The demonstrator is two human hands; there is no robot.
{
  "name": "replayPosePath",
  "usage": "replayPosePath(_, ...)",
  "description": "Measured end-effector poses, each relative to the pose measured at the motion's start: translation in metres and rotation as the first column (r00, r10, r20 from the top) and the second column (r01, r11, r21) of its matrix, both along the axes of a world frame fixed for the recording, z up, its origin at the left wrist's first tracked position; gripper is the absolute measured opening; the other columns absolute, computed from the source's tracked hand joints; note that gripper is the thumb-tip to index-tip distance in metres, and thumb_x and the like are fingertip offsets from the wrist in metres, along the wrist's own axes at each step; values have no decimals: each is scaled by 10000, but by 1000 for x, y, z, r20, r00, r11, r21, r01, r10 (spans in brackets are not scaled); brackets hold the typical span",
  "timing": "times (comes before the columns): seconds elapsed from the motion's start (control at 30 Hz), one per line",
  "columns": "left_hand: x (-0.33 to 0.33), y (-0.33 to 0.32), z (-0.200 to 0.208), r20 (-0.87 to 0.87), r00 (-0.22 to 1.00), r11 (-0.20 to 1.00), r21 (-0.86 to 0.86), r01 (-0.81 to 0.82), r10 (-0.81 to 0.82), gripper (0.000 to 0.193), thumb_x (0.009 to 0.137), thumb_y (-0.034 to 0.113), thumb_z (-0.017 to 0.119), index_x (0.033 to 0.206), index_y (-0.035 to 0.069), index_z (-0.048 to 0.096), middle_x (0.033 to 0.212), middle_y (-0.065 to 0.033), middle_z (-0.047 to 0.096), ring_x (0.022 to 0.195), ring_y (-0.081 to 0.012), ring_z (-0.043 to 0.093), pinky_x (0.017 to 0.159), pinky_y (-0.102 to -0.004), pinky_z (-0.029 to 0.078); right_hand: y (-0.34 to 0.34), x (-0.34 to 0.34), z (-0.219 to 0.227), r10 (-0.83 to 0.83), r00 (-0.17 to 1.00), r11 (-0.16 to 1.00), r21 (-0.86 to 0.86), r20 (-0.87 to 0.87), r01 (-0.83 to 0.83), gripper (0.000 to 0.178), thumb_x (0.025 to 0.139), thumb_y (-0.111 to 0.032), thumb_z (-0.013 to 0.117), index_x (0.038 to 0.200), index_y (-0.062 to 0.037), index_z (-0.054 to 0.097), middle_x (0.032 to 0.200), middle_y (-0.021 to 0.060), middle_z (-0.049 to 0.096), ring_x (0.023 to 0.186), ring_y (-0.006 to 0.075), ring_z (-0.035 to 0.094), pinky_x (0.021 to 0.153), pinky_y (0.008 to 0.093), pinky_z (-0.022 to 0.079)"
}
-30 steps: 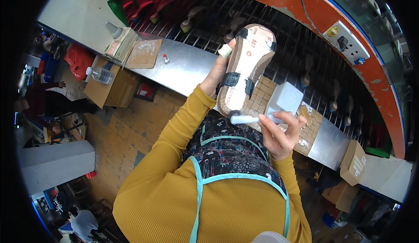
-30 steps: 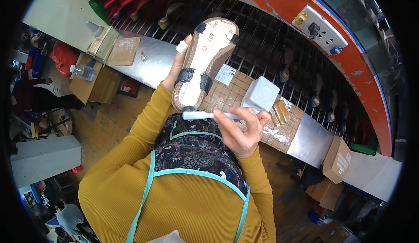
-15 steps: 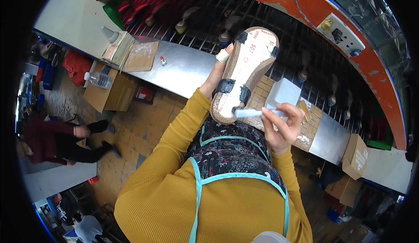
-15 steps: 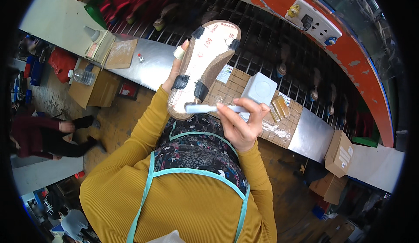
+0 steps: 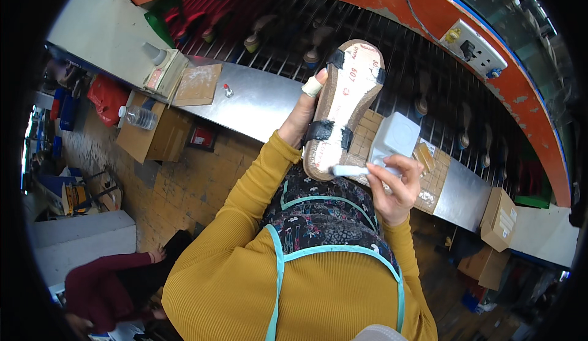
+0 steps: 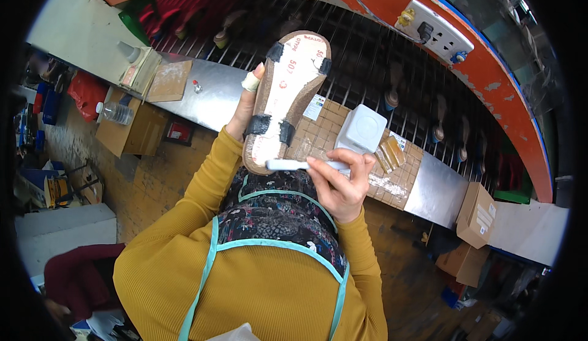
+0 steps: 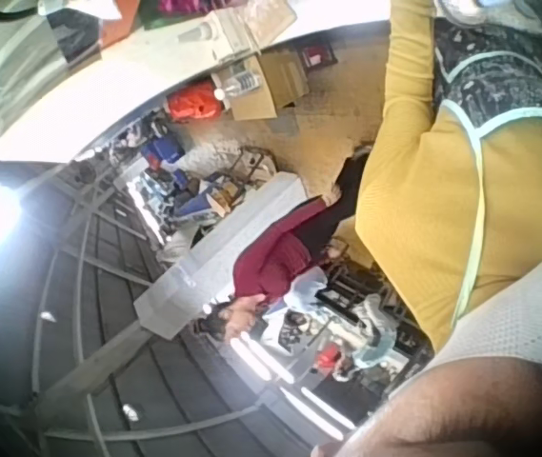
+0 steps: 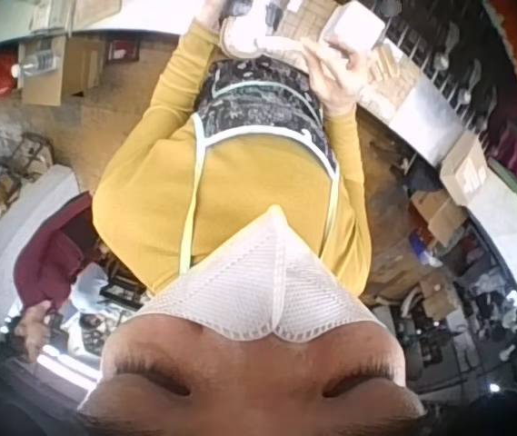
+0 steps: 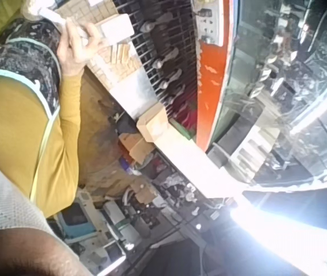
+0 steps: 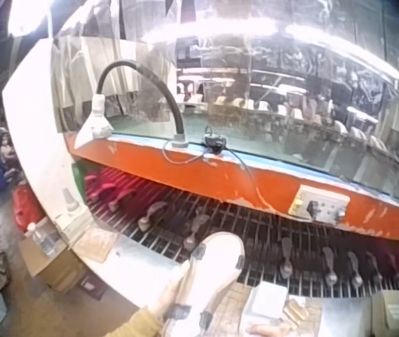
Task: The person holds a shoe and uses a brush to scrub the sole and sides. They repeatedly dip the brush into a container of liquid and continue cleaning the shoe surfaces.
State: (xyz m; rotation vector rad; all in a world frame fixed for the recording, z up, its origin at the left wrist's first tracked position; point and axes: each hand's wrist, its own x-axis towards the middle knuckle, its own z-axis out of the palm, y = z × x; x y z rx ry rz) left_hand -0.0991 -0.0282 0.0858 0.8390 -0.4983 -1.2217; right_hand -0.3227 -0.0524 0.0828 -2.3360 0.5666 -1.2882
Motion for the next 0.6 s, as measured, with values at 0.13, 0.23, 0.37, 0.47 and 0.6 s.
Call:
replayPosePath(0.13, -3, 1, 1, 94, 995, 999, -11, -32, 33, 672, 929, 569, 506, 1240, -23, 568, 1109, -141, 661, 905, -156, 672, 805, -276, 549, 4, 2, -2, -37, 999, 997, 74, 4, 36, 267, 681, -84, 825, 933, -155, 772, 950, 35, 602, 794, 165, 512, 779, 315, 331)
replayPosePath(0.23, 0, 2, -11, 139, 990, 1000, 0, 4, -4, 652, 941, 552, 494, 1273, -7, 541, 1144, -132, 645, 971, -156, 647, 851, -287, 530, 7, 8, 0, -97, 995, 988, 120, 11, 95, 242, 718, -43, 797, 948, -110, 765, 968, 57, 584, 818, 173, 543, 799, 300, 374)
replayPosePath(0.37, 2, 4, -15, 213, 977, 1000, 12, -14, 11, 627, 951, 532, 484, 1242, -18, 561, 1096, -127, 663, 953, -161, 654, 843, -289, 532, 7, 15, -2, -148, 988, 986, 85, 39, 145, 239, 728, -45, 794, 959, -103, 765, 988, 61, 584, 822, 166, 551, 812, 298, 370)
replayPosePath(0.47, 1, 8, -8, 302, 951, 997, 7, -77, 71, 590, 949, 508, 510, 1130, -40, 627, 979, -110, 689, 850, -135, 659, 764, -262, 529, 4, 18, -1, -194, 980, 978, 78, 31, 191, 252, 721, -72, 805, 965, -121, 770, 987, 53, 597, 800, 158, 544, 834, 306, 326)
replayPosePath(0.6, -3, 7, -9, 328, 935, 991, -34, -129, 133, 529, 947, 451, 563, 1051, -56, 673, 897, -86, 695, 785, -104, 642, 706, -238, 510, -1, 21, 1, -233, 972, 970, 82, 20, 231, 248, 726, -74, 801, 968, -118, 768, 998, 57, 597, 775, 146, 558, 846, 308, 309)
